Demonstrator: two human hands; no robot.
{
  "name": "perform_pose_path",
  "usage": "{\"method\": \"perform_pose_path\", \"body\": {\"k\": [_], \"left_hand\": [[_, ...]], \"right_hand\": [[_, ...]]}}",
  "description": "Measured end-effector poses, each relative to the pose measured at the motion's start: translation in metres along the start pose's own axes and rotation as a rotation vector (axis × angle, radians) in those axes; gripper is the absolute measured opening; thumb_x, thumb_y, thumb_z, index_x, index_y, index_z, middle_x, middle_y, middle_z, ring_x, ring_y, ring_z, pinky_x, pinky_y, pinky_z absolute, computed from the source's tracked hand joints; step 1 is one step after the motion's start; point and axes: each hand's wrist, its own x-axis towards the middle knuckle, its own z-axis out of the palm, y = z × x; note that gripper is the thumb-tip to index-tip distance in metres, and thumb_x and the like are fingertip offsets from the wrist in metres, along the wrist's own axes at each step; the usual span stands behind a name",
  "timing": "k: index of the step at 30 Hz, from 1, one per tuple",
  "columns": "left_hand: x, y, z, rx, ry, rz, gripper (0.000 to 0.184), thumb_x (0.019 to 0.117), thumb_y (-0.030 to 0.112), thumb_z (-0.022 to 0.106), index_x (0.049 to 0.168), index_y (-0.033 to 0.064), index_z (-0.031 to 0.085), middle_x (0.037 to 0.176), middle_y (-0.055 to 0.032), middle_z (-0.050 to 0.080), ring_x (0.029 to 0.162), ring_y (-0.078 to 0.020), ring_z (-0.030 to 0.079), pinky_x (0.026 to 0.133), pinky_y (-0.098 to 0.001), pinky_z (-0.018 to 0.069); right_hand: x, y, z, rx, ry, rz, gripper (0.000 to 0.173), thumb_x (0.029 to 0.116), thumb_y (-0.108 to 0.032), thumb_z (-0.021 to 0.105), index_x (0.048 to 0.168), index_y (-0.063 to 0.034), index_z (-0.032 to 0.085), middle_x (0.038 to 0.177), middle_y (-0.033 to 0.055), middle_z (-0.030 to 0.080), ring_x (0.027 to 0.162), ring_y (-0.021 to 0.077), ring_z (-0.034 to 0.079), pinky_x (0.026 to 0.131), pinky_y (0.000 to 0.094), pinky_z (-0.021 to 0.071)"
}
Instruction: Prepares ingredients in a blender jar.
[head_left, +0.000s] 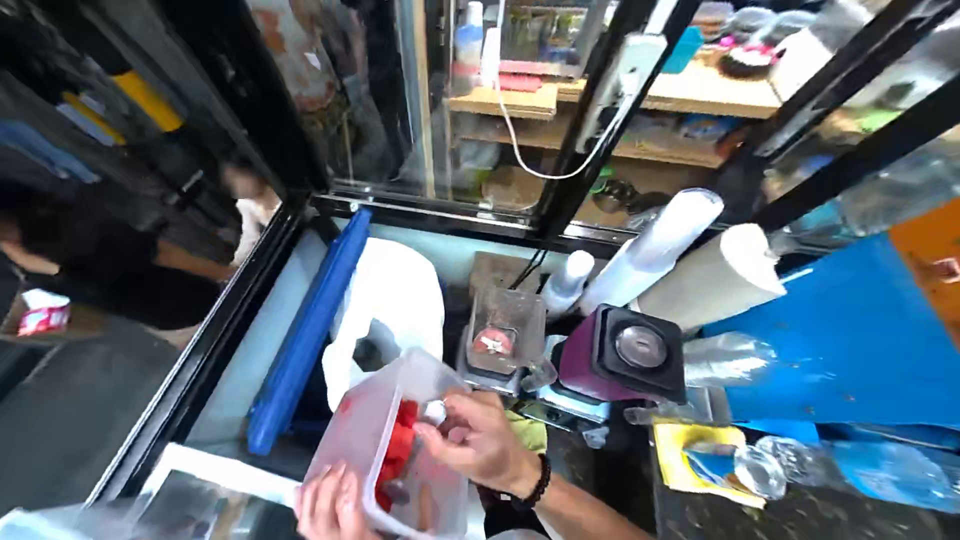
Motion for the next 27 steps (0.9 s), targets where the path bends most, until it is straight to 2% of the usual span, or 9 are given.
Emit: {"method": "perform_pose_path", "body": {"k": [1,3,6,9,14,16,18,22,27], "left_hand": [[0.013,0.01,0.019,0.001,-0.012,0.006,0.093,0.0707,0.063,0.08,0.141,0.0153,0.043,0.136,-0.0112,0.049,0.139,-0.0259,0.039,0.123,-0.0529,0.0169],[0.035,0.028,0.047,0.03,-0.017,0.021,0.094,0.0715,0.064,0.077,0.141,0.0126,0.042,0.135,-0.0144,0.049,0.138,-0.0289,0.04,0.122,-0.0494,0.0203],[0.056,0.053,0.075,0.076,-0.007,0.075,0.089,0.0752,0.06,0.076,0.145,0.0184,0.04,0.136,-0.0125,0.049,0.137,-0.0311,0.04,0.12,-0.0553,0.0197],[0.064,0.062,0.093,0.133,-0.04,0.101,0.089,0.0763,0.06,0.074,0.147,0.0188,0.039,0.137,-0.0143,0.049,0.137,-0.0333,0.039,0.12,-0.0562,0.0192],[0.07,0.071,0.108,0.303,-0.027,0.087,0.09,0.0748,0.064,0.071,0.147,0.0209,0.04,0.135,-0.0146,0.05,0.134,-0.0337,0.041,0.118,-0.0568,0.0195],[0.071,0.078,0.115,0.354,-0.025,0.11,0.086,0.0748,0.063,0.072,0.145,0.0226,0.043,0.133,-0.014,0.051,0.133,-0.0347,0.042,0.117,-0.0596,0.0192],[0.07,0.085,0.119,0.364,-0.061,0.118,0.082,0.0753,0.06,0.073,0.144,0.0243,0.045,0.134,-0.0129,0.051,0.134,-0.0341,0.041,0.118,-0.0604,0.018],[0.065,0.094,0.121,0.369,-0.099,0.086,0.08,0.0777,0.056,0.072,0.145,0.0231,0.044,0.134,-0.0149,0.052,0.133,-0.0347,0.043,0.117,-0.0579,0.0225],[0.063,0.107,0.122,0.448,-0.122,0.061,0.075,0.08,0.058,0.07,0.144,0.027,0.046,0.134,-0.0131,0.051,0.133,-0.0337,0.043,0.117,-0.0571,0.0214]], "right_hand": [[0.008,0.007,-0.022,-0.046,0.064,-0.037,0.017,0.0943,-0.015,0.07,0.092,0.0014,0.067,0.073,0.0043,0.069,0.061,0.0038,0.065,0.056,0.0202,0.0578],[0.024,0.02,-0.058,-0.058,0.192,-0.051,0.016,0.0964,-0.015,0.07,0.098,0.0001,0.066,0.077,0.0032,0.071,0.06,0.0057,0.067,0.054,0.0236,0.0613],[0.039,0.04,-0.078,0.023,0.139,0.097,0.016,0.0985,-0.012,0.066,0.106,0.0026,0.063,0.08,0.0041,0.072,0.062,0.0072,0.069,0.056,0.0253,0.0623],[0.051,0.056,-0.091,-0.14,-0.001,0.169,0.021,0.0994,-0.015,0.061,0.106,0.0041,0.063,0.077,0.006,0.066,0.064,0.0063,0.061,0.06,0.0224,0.0547],[0.069,0.076,-0.118,-0.145,0.048,0.262,0.021,0.103,-0.018,0.058,0.106,0.0014,0.065,0.072,0.001,0.065,0.059,0.0036,0.061,0.053,0.0216,0.0539],[0.069,0.087,-0.111,-0.074,-0.039,0.306,0.023,0.1039,-0.018,0.057,0.109,0.0014,0.067,0.078,0.0029,0.069,0.065,0.0054,0.064,0.061,0.0233,0.0568],[0.068,0.097,-0.103,-0.048,-0.08,0.308,0.024,0.1018,-0.018,0.058,0.106,0.0022,0.07,0.077,0.0042,0.069,0.067,0.0063,0.065,0.064,0.0239,0.0574],[0.066,0.103,-0.118,-0.205,0.001,0.286,0.019,0.0983,-0.018,0.062,0.098,-0.0024,0.073,0.07,0.0008,0.069,0.058,0.0041,0.063,0.055,0.0228,0.0553],[0.051,0.103,-0.144,-0.138,0.066,0.334,0.017,0.0983,-0.014,0.063,0.099,0.0002,0.072,0.073,0.0009,0.071,0.056,0.0029,0.064,0.051,0.0203,0.0563]]}}
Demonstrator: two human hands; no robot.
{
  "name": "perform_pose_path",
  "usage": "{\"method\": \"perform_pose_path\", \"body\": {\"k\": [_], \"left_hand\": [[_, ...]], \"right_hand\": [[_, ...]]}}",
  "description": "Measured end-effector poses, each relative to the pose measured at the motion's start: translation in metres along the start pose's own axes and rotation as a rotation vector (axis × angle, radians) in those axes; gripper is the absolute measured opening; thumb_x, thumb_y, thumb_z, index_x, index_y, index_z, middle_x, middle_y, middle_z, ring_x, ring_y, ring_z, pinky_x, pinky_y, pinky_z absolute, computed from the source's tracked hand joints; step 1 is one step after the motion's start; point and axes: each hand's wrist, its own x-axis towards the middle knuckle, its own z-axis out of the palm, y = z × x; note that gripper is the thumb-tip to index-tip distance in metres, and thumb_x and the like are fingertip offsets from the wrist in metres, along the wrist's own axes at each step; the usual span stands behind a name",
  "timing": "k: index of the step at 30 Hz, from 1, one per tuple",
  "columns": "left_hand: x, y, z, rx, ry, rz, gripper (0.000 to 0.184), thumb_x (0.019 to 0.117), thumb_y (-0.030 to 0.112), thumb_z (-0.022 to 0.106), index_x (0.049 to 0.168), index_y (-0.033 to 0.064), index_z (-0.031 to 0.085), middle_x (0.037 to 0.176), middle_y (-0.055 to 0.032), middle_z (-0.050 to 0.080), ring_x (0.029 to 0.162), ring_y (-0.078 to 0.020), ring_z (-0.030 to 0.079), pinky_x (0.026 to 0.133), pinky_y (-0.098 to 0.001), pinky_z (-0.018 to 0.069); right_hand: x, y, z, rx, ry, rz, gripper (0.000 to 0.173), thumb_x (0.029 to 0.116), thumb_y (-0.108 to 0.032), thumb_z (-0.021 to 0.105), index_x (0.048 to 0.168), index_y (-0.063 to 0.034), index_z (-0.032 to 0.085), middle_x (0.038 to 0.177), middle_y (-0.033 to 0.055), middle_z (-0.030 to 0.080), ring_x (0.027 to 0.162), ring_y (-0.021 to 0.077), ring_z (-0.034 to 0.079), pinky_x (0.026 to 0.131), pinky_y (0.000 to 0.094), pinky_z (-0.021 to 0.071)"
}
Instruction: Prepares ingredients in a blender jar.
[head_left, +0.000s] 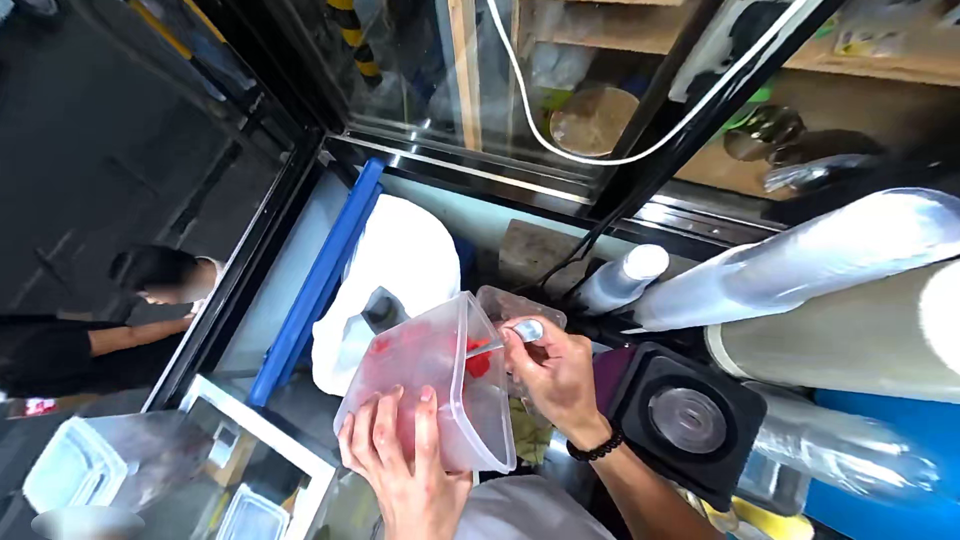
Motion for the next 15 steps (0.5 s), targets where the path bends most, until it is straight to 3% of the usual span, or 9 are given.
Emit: {"method": "perform_pose_path", "body": {"k": [5,12,15], "left_hand": [[-0.002,0.002,-0.012,0.07,-0.054,0.012,0.067,0.083,0.048,0.066,0.144,0.0311,0.046,0.133,-0.0137,0.051,0.133,-0.0345,0.042,0.116,-0.0577,0.0191],[-0.005,-0.004,-0.014,0.11,-0.068,0.004,0.07,0.0824,0.05,0.067,0.146,0.0317,0.044,0.136,-0.0154,0.051,0.134,-0.0363,0.042,0.116,-0.0598,0.0186],[-0.005,-0.003,-0.011,0.095,-0.049,0.021,0.071,0.0822,0.05,0.066,0.146,0.0303,0.045,0.135,-0.0158,0.051,0.134,-0.0368,0.042,0.117,-0.0591,0.0185]], "right_hand": [[-0.007,-0.001,-0.023,0.009,0.08,-0.023,0.016,0.0984,-0.011,0.062,0.098,0.0026,0.069,0.07,-0.0007,0.07,0.055,0.0007,0.063,0.049,0.0188,0.0557],[-0.009,-0.006,-0.06,0.021,0.183,-0.097,0.012,0.0995,-0.009,0.06,0.102,0.0019,0.065,0.073,-0.0054,0.069,0.057,-0.0022,0.063,0.05,0.0165,0.0553],[-0.01,-0.027,-0.043,0.111,0.165,-0.094,0.01,0.0994,-0.009,0.061,0.103,-0.0002,0.065,0.076,-0.0065,0.07,0.06,-0.002,0.065,0.053,0.0177,0.0578]]}}
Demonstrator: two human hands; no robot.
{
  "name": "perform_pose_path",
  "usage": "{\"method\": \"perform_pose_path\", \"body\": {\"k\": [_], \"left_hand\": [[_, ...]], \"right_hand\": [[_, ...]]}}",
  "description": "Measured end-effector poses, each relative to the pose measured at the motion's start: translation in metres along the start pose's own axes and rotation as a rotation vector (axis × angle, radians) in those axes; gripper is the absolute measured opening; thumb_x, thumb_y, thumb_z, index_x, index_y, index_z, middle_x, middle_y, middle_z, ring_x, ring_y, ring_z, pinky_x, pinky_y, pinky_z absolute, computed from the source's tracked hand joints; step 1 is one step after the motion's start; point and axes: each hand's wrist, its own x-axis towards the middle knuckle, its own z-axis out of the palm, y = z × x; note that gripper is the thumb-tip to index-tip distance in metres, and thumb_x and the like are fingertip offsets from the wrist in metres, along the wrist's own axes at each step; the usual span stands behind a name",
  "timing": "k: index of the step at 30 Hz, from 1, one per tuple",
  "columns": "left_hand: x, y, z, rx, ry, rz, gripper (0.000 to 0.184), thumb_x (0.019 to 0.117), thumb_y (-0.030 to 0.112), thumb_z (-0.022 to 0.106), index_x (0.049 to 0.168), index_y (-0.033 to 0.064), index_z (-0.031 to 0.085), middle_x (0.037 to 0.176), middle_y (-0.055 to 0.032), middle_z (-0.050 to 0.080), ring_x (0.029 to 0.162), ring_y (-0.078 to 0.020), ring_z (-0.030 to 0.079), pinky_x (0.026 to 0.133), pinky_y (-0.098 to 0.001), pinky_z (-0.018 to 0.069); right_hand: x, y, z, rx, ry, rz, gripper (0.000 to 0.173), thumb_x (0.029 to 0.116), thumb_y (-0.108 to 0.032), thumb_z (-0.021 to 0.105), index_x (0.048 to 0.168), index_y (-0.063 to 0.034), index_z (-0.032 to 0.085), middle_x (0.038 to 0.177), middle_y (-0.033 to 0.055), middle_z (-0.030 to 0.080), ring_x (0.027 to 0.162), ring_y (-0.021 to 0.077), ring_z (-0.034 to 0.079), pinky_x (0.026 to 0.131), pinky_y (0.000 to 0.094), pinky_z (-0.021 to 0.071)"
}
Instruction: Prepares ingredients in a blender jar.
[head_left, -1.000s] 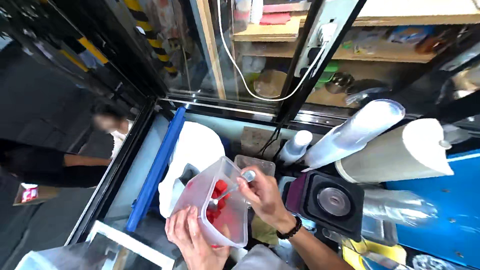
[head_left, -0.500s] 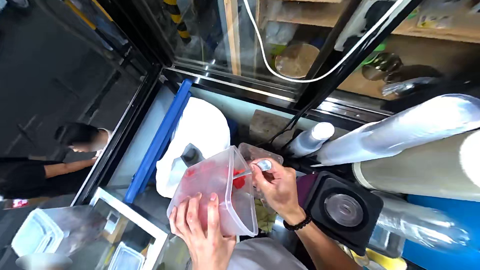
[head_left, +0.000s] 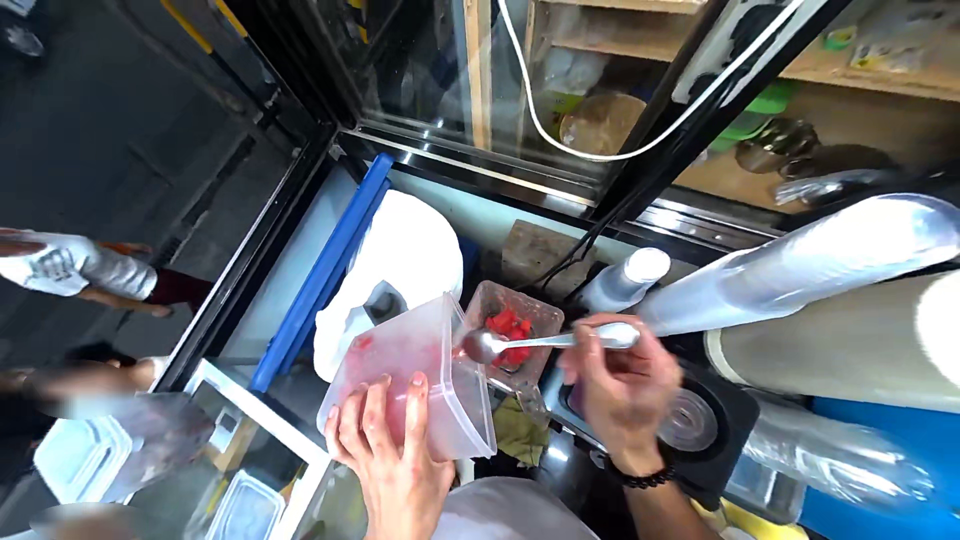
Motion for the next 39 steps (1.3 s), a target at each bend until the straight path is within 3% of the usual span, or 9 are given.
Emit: {"method": "perform_pose_path", "body": {"k": [3,6,10,16,19,23,35,39], "left_hand": [[-0.005,0.007,0.004,-0.04,0.022,0.011,0.074,0.0802,0.054,0.067,0.146,0.0284,0.044,0.136,-0.014,0.049,0.135,-0.035,0.04,0.118,-0.057,0.0175],[-0.008,0.007,0.009,-0.074,0.066,-0.031,0.084,0.0773,0.062,0.071,0.146,0.0225,0.043,0.136,-0.0167,0.05,0.135,-0.0375,0.041,0.117,-0.0568,0.0212],[-0.011,-0.001,0.012,-0.063,0.072,-0.052,0.088,0.0765,0.064,0.071,0.148,0.0217,0.041,0.136,-0.0168,0.049,0.136,-0.0364,0.039,0.118,-0.0542,0.0194],[-0.009,-0.009,0.011,-0.039,0.061,-0.029,0.087,0.0752,0.063,0.071,0.148,0.0266,0.041,0.136,-0.0139,0.049,0.135,-0.0349,0.04,0.118,-0.0557,0.0186],[-0.007,-0.004,0.013,-0.046,0.089,0.002,0.077,0.0802,0.058,0.069,0.145,0.0266,0.044,0.135,-0.0121,0.049,0.134,-0.0334,0.04,0.118,-0.0562,0.019],[-0.008,0.001,0.013,-0.071,0.079,-0.022,0.078,0.0789,0.057,0.071,0.145,0.0249,0.044,0.136,-0.0148,0.05,0.134,-0.0357,0.041,0.117,-0.0576,0.0199],[-0.02,-0.014,0.019,-0.07,0.106,-0.137,0.077,0.0792,0.059,0.07,0.143,0.0233,0.046,0.135,-0.0179,0.051,0.133,-0.0388,0.042,0.116,-0.0597,0.0209],[-0.025,-0.015,0.022,-0.122,0.136,-0.131,0.077,0.0795,0.058,0.071,0.144,0.0233,0.045,0.136,-0.0166,0.05,0.134,-0.0375,0.042,0.118,-0.0594,0.0196]], "right_hand": [[-0.009,0.01,0.056,0.087,-0.075,0.136,0.012,0.0968,-0.008,0.065,0.1,0.0019,0.07,0.076,0.0022,0.072,0.062,0.0056,0.068,0.056,0.0242,0.0601],[-0.004,0.029,0.08,-0.02,-0.098,0.277,0.012,0.0963,-0.015,0.066,0.095,-0.0049,0.073,0.072,0.0005,0.072,0.06,0.0056,0.067,0.057,0.0237,0.0585],[0.001,0.028,0.057,-0.189,-0.072,0.222,0.016,0.0962,-0.019,0.065,0.091,-0.0072,0.074,0.068,-0.0014,0.071,0.055,0.0047,0.066,0.052,0.0241,0.0574],[0.006,0.005,0.012,-0.198,0.008,0.109,0.017,0.0986,-0.016,0.061,0.1,-0.0023,0.072,0.07,-0.0016,0.071,0.054,0.0026,0.065,0.048,0.021,0.0565],[0.0,-0.005,0.026,-0.079,-0.025,0.117,0.015,0.0991,-0.013,0.062,0.099,-0.0001,0.07,0.07,-0.0006,0.07,0.055,0.0035,0.064,0.049,0.0216,0.0565],[-0.018,0.029,0.064,-0.093,-0.155,0.163,0.016,0.0978,-0.015,0.063,0.098,-0.0019,0.073,0.073,0.0016,0.073,0.058,0.0057,0.067,0.053,0.0243,0.0588],[0.007,0.006,-0.02,-0.251,-0.027,0.032,0.017,0.1004,-0.012,0.06,0.103,0.0032,0.067,0.073,-0.0025,0.071,0.056,-0.0007,0.064,0.051,0.0177,0.0555],[0.0,-0.014,0.001,-0.124,-0.027,0.042,0.012,0.1004,-0.009,0.06,0.104,0.002,0.064,0.073,-0.0055,0.07,0.057,-0.0009,0.064,0.051,0.0184,0.0564]]}}
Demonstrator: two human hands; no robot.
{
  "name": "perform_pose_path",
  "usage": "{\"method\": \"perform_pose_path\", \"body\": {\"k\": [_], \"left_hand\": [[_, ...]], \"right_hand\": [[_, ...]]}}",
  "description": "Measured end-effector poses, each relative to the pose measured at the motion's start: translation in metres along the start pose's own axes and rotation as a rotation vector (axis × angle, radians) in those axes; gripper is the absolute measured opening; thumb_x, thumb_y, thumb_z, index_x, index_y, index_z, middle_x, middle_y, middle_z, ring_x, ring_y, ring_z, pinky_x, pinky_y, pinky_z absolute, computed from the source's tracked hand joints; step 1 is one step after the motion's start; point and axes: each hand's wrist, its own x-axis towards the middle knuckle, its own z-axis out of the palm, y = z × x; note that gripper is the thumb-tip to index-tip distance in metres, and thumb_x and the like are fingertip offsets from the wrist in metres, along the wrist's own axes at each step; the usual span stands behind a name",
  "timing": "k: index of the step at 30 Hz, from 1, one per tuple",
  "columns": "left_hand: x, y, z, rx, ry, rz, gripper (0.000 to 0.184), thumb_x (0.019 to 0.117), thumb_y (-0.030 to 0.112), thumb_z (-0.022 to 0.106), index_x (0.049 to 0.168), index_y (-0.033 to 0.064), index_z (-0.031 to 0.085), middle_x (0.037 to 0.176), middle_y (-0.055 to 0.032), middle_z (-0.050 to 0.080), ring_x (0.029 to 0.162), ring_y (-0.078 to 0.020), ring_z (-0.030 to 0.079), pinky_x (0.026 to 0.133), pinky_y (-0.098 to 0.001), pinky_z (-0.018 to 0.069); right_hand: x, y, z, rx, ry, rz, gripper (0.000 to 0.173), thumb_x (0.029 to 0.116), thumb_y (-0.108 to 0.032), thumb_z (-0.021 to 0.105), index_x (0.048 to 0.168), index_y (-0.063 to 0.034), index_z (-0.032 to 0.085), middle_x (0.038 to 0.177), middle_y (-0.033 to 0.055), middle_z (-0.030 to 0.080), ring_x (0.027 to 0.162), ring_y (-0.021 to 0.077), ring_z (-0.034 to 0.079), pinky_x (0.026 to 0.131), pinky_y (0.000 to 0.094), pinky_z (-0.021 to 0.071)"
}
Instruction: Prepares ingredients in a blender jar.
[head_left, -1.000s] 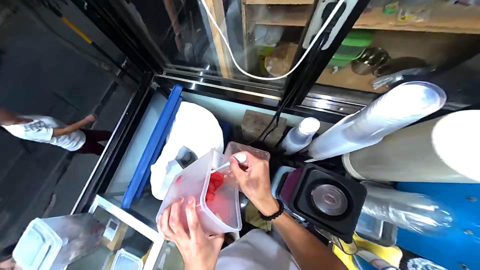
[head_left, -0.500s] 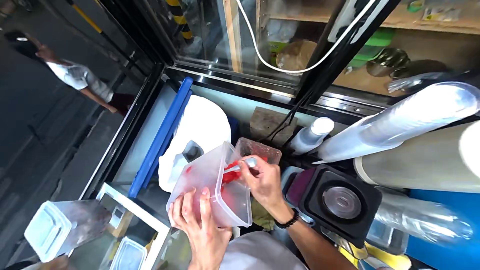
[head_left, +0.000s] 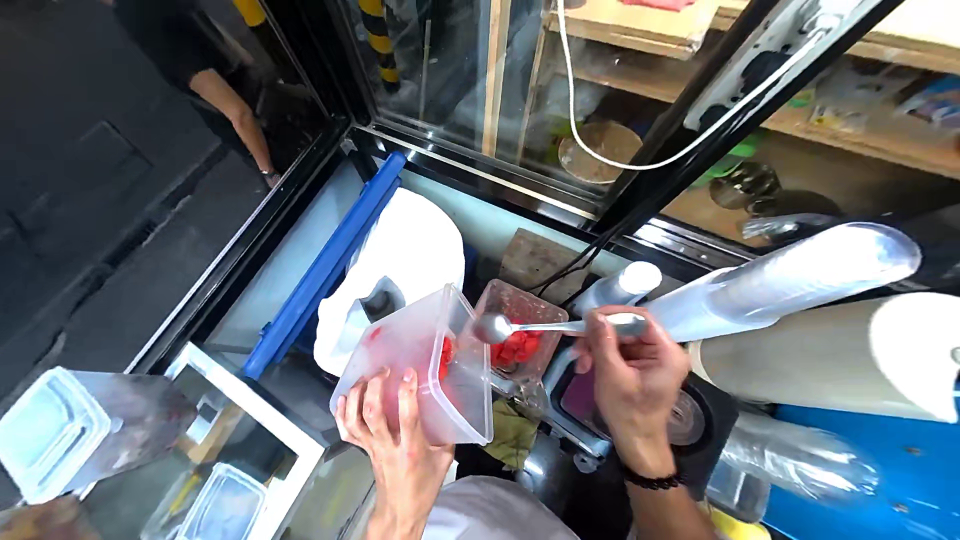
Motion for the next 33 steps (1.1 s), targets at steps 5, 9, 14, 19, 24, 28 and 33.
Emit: {"method": "perform_pose_path", "body": {"k": [5,9,14,19,24,28,33], "left_hand": [[-0.005,0.003,0.005,-0.085,0.031,0.012,0.078,0.0797,0.058,0.071,0.145,0.0253,0.042,0.138,-0.0134,0.049,0.138,-0.0332,0.039,0.119,-0.0562,0.0194],[-0.008,-0.003,0.006,-0.105,0.041,-0.031,0.078,0.0794,0.057,0.07,0.145,0.024,0.043,0.138,-0.0159,0.05,0.139,-0.037,0.039,0.119,-0.0577,0.0201],[-0.004,-0.004,0.008,-0.092,0.062,-0.029,0.077,0.0781,0.056,0.073,0.143,0.0223,0.048,0.137,-0.0186,0.051,0.134,-0.0405,0.041,0.117,-0.0602,0.0217],[0.002,-0.013,0.021,-0.109,0.069,-0.073,0.082,0.0739,0.055,0.074,0.143,0.0153,0.053,0.134,-0.0245,0.055,0.129,-0.0476,0.046,0.113,-0.0653,0.0257],[-0.003,-0.042,0.015,-0.438,0.089,-0.288,0.12,0.0595,0.066,0.084,0.146,-0.0055,0.042,0.142,-0.0337,0.047,0.135,-0.0482,0.041,0.116,-0.0606,0.0281],[-0.022,-0.075,0.009,-0.861,0.195,-0.545,0.138,0.0444,0.038,0.1,0.149,-0.0134,0.026,0.148,-0.0334,0.039,0.139,-0.0339,0.044,0.117,-0.0414,0.0404],[-0.048,-0.103,0.013,-0.806,0.45,-0.365,0.111,0.0632,0.052,0.091,0.148,0.0098,0.033,0.145,-0.02,0.045,0.14,-0.0275,0.04,0.119,-0.0451,0.0305]], "right_hand": [[-0.018,0.029,0.059,-0.105,-0.142,0.066,0.018,0.098,-0.016,0.062,0.099,-0.0026,0.073,0.07,0.0007,0.071,0.055,0.006,0.066,0.051,0.025,0.0576],[-0.016,0.023,0.036,-0.138,-0.078,0.013,0.017,0.0984,-0.014,0.062,0.101,-0.0005,0.072,0.071,-0.0002,0.071,0.054,0.0048,0.065,0.049,0.0235,0.057],[-0.006,0.011,0.001,-0.174,0.021,-0.018,0.016,0.0992,-0.013,0.061,0.103,0.0013,0.068,0.072,-0.0007,0.071,0.054,0.0028,0.064,0.05,0.0205,0.0552],[-0.001,-0.006,-0.018,-0.183,0.17,-0.053,0.018,0.0998,-0.012,0.059,0.105,0.0033,0.067,0.074,-0.0002,0.072,0.055,0.0026,0.065,0.05,0.0201,0.056],[-0.004,-0.038,-0.008,0.141,0.268,-0.036,0.012,0.1029,-0.01,0.055,0.106,-0.0005,0.062,0.073,-0.0011,0.072,0.055,0.0058,0.065,0.051,0.0204,0.0558],[-0.02,-0.088,0.049,0.29,-0.031,-0.016,0.013,0.1053,-0.011,0.05,0.111,-0.0051,0.06,0.076,-0.0041,0.071,0.057,0.0045,0.064,0.054,0.0206,0.0562],[-0.035,-0.125,0.19,-0.353,-0.926,0.031,0.025,0.1049,-0.024,0.056,0.113,-0.002,0.065,0.079,0.0031,0.07,0.061,0.0119,0.066,0.06,0.0312,0.0591]]}}
